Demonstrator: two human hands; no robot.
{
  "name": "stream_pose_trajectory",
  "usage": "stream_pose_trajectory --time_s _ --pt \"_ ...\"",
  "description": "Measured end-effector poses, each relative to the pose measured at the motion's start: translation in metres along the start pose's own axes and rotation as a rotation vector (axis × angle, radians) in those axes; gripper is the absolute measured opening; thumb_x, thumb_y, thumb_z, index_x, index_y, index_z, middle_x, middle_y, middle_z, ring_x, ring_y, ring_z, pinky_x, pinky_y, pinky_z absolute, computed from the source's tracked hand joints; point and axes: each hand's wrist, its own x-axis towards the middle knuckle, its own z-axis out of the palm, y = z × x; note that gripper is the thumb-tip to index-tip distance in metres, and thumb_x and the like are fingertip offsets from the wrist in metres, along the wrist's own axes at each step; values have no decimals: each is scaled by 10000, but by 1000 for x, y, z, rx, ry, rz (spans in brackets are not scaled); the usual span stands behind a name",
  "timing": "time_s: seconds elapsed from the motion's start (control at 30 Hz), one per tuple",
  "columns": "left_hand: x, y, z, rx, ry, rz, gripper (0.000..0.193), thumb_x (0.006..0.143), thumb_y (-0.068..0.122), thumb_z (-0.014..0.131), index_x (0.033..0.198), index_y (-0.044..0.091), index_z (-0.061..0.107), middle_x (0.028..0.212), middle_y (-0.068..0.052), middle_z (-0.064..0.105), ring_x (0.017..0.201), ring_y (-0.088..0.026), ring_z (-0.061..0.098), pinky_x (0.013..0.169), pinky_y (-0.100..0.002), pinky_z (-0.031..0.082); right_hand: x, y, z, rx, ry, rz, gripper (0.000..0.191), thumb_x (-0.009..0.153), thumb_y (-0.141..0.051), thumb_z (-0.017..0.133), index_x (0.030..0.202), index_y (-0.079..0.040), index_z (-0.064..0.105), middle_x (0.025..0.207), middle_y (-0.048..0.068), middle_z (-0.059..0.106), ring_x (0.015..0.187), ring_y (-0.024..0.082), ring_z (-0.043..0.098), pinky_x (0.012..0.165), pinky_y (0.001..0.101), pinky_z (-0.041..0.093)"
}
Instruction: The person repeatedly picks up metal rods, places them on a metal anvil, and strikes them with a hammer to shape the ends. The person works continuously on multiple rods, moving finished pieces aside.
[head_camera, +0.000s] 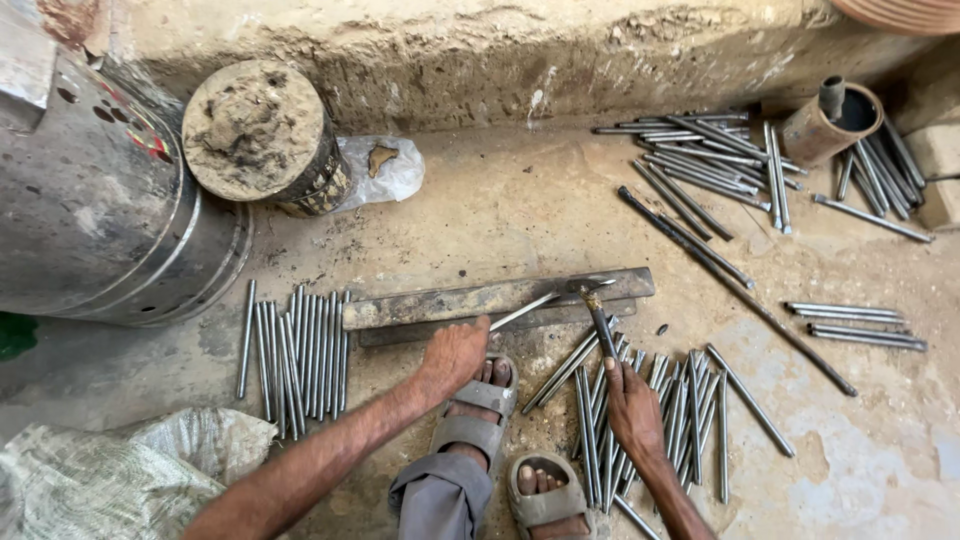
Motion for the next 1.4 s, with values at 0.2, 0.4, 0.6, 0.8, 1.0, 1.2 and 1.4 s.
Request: stream_pose_trajectory --time_s 0.2,0.4,0.6,0.8,1.0,1.2,1.4 --pt "4 0 -6 77 -31 9 148 984 103 515 1064 -14 556 763 -193 735 728 -369 758 600 -493 608 -1 -13 -4 -113 -67 88 782 1016 -697 251 1189 -41 639 555 7 435 388 85 368 281 301 351" --pt "4 4 -9 96 -11 -21 126 985 98 520 1055 -3 550 779 -189 739 731 -374 759 591 -492 614 -23 -69 -70 -116 -29 46 675 1016 -603 291 1483 -150 470 524 19 471 356 106 393 273 307 363" --pt "7 1 7 95 -23 -35 116 956 93 554 1048 23 554 788 -188 741 740 -370 761 604 -493 614 -55 -79 -102 357 379 -446 556 1164 -494 323 995 -33 584 640 -29 445 457 57 381 327 235 306" --pt "3 -2 -4 195 72 34 325 883 95 601 1183 -19 552 763 -156 742 675 -324 756 539 -461 611 -28 -57 -32 -133 -33 -45 437 1090 -453 271 1156 -106 528 552 43 536 364 127 427 266 341 380" --pt "6 -15 5 191 122 64 206 952 108 562 1122 -4 588 770 -154 744 674 -319 753 534 -457 605 -31 -49 -68 -160 43 -53 511 1080 -491 308 1245 -122 621 501 62 528 352 154 429 298 398 375" --pt "0 -13 26 137 39 -11 185 955 109 546 1100 6 597 786 -188 754 715 -360 759 577 -492 602 -35 -66 -34 255 187 -108 526 1084 -460 313 1352 -89 572 528 163 521 365 286 475 292 503 412" --pt "2 -22 8 135 114 43 232 969 103 551 1144 -42 596 816 -220 735 743 -378 751 585 -490 611 -6 -42 -42 -298 132 -326 556 1079 -447 336 1086 12 651 923 316 689 844 554 652 740 642 502"
